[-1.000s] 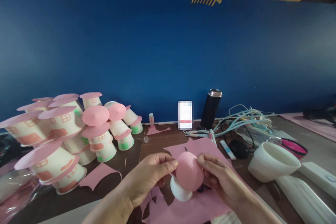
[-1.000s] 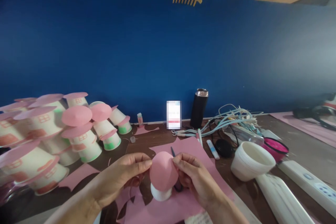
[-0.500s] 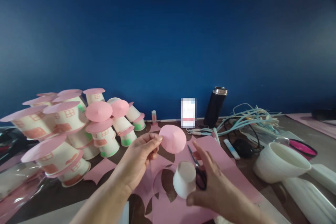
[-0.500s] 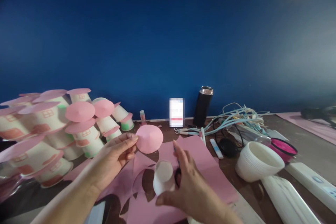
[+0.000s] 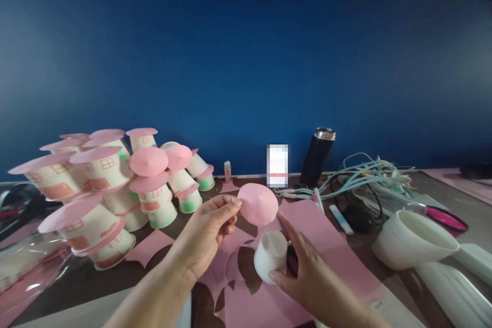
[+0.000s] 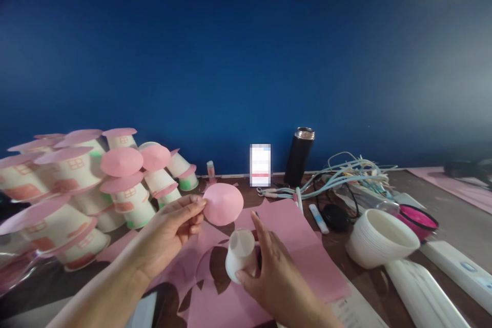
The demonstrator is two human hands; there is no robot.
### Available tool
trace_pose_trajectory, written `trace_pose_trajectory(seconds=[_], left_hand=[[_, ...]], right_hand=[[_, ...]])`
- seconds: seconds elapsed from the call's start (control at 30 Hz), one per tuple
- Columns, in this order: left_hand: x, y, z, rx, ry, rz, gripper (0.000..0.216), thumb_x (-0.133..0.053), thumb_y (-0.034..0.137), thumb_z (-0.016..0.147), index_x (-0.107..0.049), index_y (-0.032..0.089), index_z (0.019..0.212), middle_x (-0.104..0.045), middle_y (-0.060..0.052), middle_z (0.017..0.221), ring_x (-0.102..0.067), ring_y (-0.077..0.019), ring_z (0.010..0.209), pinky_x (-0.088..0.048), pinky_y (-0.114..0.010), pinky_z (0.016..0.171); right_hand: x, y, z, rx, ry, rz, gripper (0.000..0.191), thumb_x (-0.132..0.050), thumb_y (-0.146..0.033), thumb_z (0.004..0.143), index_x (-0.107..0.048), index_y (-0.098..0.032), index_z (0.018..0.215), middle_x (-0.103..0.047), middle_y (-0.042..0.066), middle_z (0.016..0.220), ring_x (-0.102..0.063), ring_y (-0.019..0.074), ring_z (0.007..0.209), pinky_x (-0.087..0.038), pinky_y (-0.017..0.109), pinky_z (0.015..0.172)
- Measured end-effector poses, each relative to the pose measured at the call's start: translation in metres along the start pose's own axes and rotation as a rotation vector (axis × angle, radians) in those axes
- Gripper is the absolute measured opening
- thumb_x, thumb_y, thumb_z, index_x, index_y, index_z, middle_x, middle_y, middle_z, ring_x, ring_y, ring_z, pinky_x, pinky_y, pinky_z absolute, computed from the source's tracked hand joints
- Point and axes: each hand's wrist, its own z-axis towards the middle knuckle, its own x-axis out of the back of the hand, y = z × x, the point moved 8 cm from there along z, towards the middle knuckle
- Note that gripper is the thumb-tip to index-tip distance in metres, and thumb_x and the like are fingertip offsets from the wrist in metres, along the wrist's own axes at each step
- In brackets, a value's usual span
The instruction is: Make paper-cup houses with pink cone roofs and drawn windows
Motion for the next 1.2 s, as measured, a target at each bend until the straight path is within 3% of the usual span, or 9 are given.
trace_pose_trajectory(seconds=[0.13,0.23,0.3,0.4,0.5,0.77,0.87,0.97,1.2], left_hand=[[-0.001,0.0,0.0,0.003,-0.012,-0.013,0.016,-0.076,0.031,0.076,-0.068,0.018,0.078,-0.052,0.003,0.07,-0.042,-0.0072,0.064,-0.033,-0.017,0.054],[0.001,0.002,0.001,-0.01,-0.006,-0.023,0.017,-0.076,0.032,0.076,-0.067,0.018,0.078,-0.051,0.003,0.068,-0.042,-0.0067,0.062,-0.034,-0.016,0.054],[0.005,0.0,0.004,-0.006,0.028,-0.026,0.018,-0.077,0.033,0.075,-0.067,0.018,0.078,-0.051,0.003,0.068,-0.043,-0.0064,0.062,-0.034,-0.015,0.053],[0.018,-0.006,0.011,0.007,0.132,-0.046,0.022,-0.08,0.032,0.07,-0.067,0.016,0.077,-0.052,0.003,0.066,-0.043,-0.006,0.06,-0.033,-0.015,0.051],[0.028,-0.012,0.019,0.005,0.196,-0.073,0.025,-0.082,0.031,0.065,-0.067,0.014,0.077,-0.052,0.002,0.067,-0.044,-0.0061,0.059,-0.033,-0.015,0.05],[0.034,-0.016,0.025,0.016,0.203,-0.095,0.029,-0.084,0.031,0.061,-0.067,0.014,0.076,-0.052,0.002,0.066,-0.044,-0.006,0.059,-0.033,-0.015,0.049],[0.03,-0.015,0.022,0.033,0.18,-0.094,0.028,-0.084,0.032,0.062,-0.066,0.014,0.075,-0.052,0.002,0.067,-0.044,-0.0057,0.059,-0.033,-0.015,0.049],[0.024,-0.015,0.019,0.049,0.15,-0.089,0.028,-0.083,0.032,0.064,-0.068,0.014,0.078,-0.055,0.001,0.073,-0.044,-0.0055,0.06,-0.033,-0.015,0.05],[0.003,-0.034,0.014,0.188,-0.07,0.015,0.025,-0.083,0.031,0.068,-0.066,0.013,0.071,-0.053,0.001,0.065,-0.039,-0.0053,0.055,-0.029,-0.018,0.048]], right_hand=[[0.004,0.002,0.0,-0.053,-0.023,0.154,0.093,-0.06,-0.014,0.07,-0.02,-0.023,0.153,-0.058,0.012,0.13,-0.059,0.025,0.111,-0.045,0.042,0.098],[0.008,0.0,0.0,-0.079,-0.108,0.369,0.096,-0.067,-0.017,0.071,-0.018,-0.026,0.154,-0.052,0.011,0.139,-0.054,0.0252,0.12,-0.043,0.04,0.101],[0.007,-0.004,0.001,-0.077,-0.216,0.602,0.101,-0.074,-0.023,0.072,-0.016,-0.027,0.155,-0.05,0.011,0.141,-0.05,0.0258,0.126,-0.043,0.038,0.101],[0.002,-0.011,-0.003,-0.061,-0.434,0.961,0.107,-0.082,-0.03,0.071,-0.015,-0.031,0.155,-0.058,0.009,0.128,-0.059,0.025,0.111,-0.049,0.036,0.09],[0.002,-0.009,-0.006,-0.015,-0.542,1.092,0.107,-0.087,-0.03,0.068,-0.023,-0.036,0.153,-0.061,0.005,0.113,-0.062,0.0207,0.097,-0.05,0.031,0.081],[0.004,0.0,-0.012,0.038,-0.579,0.896,0.111,-0.086,-0.038,0.067,-0.017,-0.036,0.154,-0.059,0.001,0.099,-0.057,0.018,0.086,-0.048,0.027,0.073],[0.002,0.008,-0.004,-0.002,-0.371,0.687,0.104,-0.08,-0.03,0.071,-0.017,-0.036,0.154,-0.057,0.006,0.122,-0.058,0.0242,0.104,-0.049,0.035,0.085],[0.005,0.016,0.002,-0.022,-0.104,0.278,0.097,-0.073,-0.019,0.072,-0.022,-0.03,0.154,-0.045,0.009,0.144,-0.045,0.0284,0.127,-0.037,0.042,0.105],[-0.001,0.003,0.003,0.027,-0.042,-0.004,0.09,-0.07,-0.025,0.074,-0.025,-0.023,0.153,-0.06,0.011,0.126,-0.055,0.0295,0.114,-0.043,0.042,0.097]])
